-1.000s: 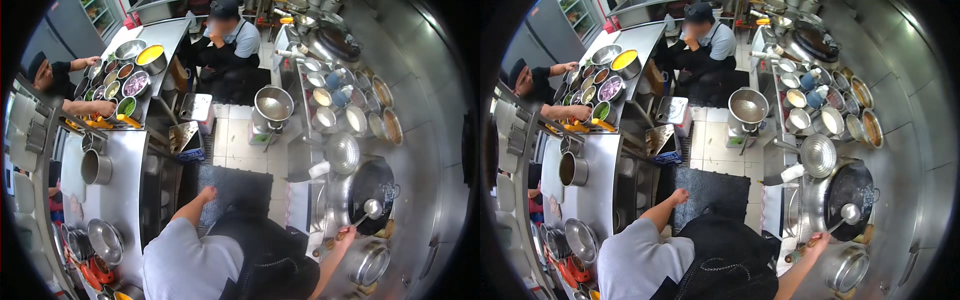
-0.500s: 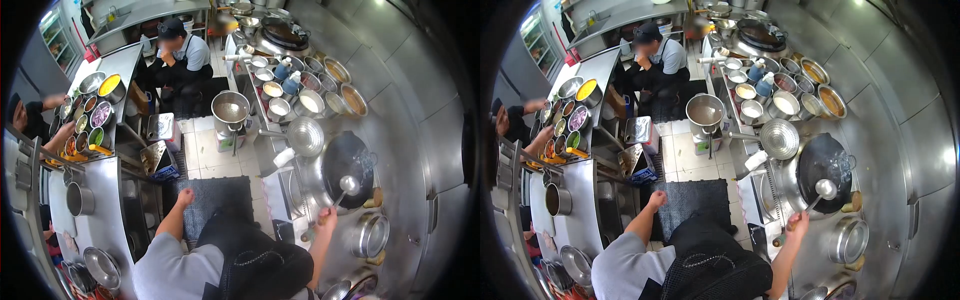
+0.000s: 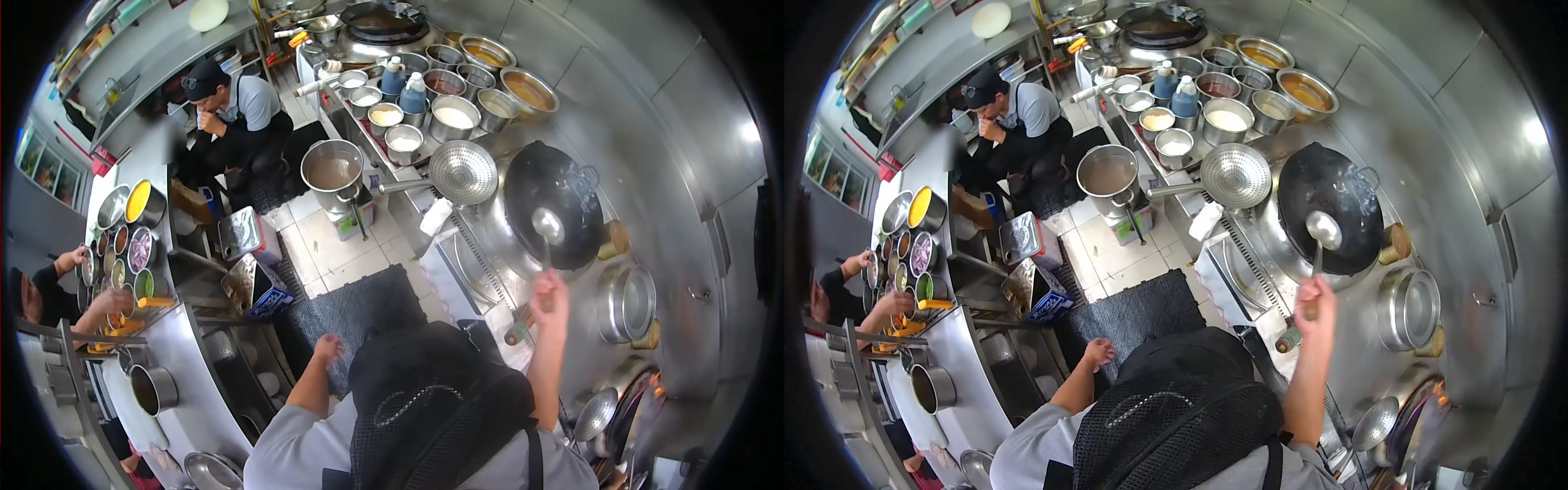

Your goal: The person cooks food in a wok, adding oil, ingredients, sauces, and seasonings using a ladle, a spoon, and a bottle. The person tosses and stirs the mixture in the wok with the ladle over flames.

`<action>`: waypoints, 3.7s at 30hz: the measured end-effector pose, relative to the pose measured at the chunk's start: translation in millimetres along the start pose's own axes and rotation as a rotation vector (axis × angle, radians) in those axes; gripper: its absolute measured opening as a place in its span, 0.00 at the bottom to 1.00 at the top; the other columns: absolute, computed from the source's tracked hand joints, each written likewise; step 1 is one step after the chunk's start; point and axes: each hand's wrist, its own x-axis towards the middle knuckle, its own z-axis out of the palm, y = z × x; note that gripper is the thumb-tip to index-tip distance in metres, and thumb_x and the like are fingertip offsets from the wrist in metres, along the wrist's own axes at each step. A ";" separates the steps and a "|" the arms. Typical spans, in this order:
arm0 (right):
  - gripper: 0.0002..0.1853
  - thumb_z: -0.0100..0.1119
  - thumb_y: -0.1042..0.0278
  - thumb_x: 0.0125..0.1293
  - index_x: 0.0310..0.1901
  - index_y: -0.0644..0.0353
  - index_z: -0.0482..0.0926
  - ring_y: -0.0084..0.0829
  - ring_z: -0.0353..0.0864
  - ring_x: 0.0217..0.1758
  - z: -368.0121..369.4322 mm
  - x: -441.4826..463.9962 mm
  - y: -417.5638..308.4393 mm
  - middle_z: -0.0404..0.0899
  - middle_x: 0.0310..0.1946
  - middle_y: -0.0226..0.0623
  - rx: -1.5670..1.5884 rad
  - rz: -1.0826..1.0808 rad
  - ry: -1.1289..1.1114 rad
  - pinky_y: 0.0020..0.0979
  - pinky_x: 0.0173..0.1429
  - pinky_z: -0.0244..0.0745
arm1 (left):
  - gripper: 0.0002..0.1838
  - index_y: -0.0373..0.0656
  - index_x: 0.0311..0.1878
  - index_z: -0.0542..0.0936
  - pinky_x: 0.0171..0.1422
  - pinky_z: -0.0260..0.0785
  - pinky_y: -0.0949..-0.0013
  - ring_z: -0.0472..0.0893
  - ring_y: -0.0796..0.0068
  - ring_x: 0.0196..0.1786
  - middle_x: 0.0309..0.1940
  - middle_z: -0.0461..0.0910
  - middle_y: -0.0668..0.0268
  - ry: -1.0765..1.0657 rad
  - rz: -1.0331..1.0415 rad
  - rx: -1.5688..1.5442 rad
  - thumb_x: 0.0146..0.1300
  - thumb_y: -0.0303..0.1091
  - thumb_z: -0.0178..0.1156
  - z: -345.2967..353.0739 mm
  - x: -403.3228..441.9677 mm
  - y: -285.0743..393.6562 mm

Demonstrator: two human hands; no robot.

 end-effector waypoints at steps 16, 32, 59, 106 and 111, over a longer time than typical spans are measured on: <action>0.12 0.59 0.73 0.77 0.57 0.56 0.70 0.22 0.71 0.19 -80.2 59.3 -31.2 0.70 0.25 0.32 0.173 -0.150 -0.159 0.25 0.18 0.68 | 0.09 0.40 0.52 0.78 0.24 0.67 0.73 0.76 0.76 0.25 0.26 0.76 0.68 0.037 0.164 0.244 0.69 0.26 0.56 12.0 44.4 25.9; 0.36 0.60 0.70 0.74 0.81 0.52 0.59 0.39 0.84 0.25 -74.0 75.7 -39.2 0.83 0.31 0.46 -0.667 -0.246 0.074 0.45 0.26 0.78 | 0.07 0.42 0.48 0.81 0.23 0.67 0.70 0.76 0.77 0.24 0.25 0.76 0.70 0.131 -0.002 0.148 0.72 0.30 0.58 -35.6 6.2 15.7; 0.11 0.61 0.60 0.79 0.50 0.59 0.77 0.18 0.69 0.19 -93.5 74.2 -81.7 0.75 0.26 0.31 -0.164 -0.062 -0.028 0.22 0.21 0.72 | 0.10 0.44 0.52 0.83 0.26 0.67 0.69 0.76 0.76 0.25 0.28 0.78 0.69 0.150 -0.010 0.439 0.73 0.34 0.58 -32.7 -16.0 6.6; 0.37 0.57 0.71 0.71 0.80 0.63 0.58 0.45 0.90 0.32 -45.5 4.6 20.2 0.85 0.34 0.60 -1.347 -0.379 0.369 0.47 0.34 0.84 | 0.22 0.43 0.62 0.69 0.43 0.82 0.62 0.84 0.63 0.51 0.58 0.78 0.56 0.545 0.649 -0.416 0.66 0.20 0.59 -132.2 -205.3 127.1; 0.37 0.59 0.71 0.70 0.80 0.58 0.61 0.50 0.90 0.36 -96.5 40.4 -37.3 0.85 0.35 0.55 -0.934 -0.246 0.166 0.49 0.39 0.85 | 0.28 0.44 0.69 0.69 0.54 0.84 0.55 0.82 0.60 0.59 0.62 0.77 0.58 -0.154 0.635 -0.203 0.65 0.19 0.58 144.0 -134.5 255.4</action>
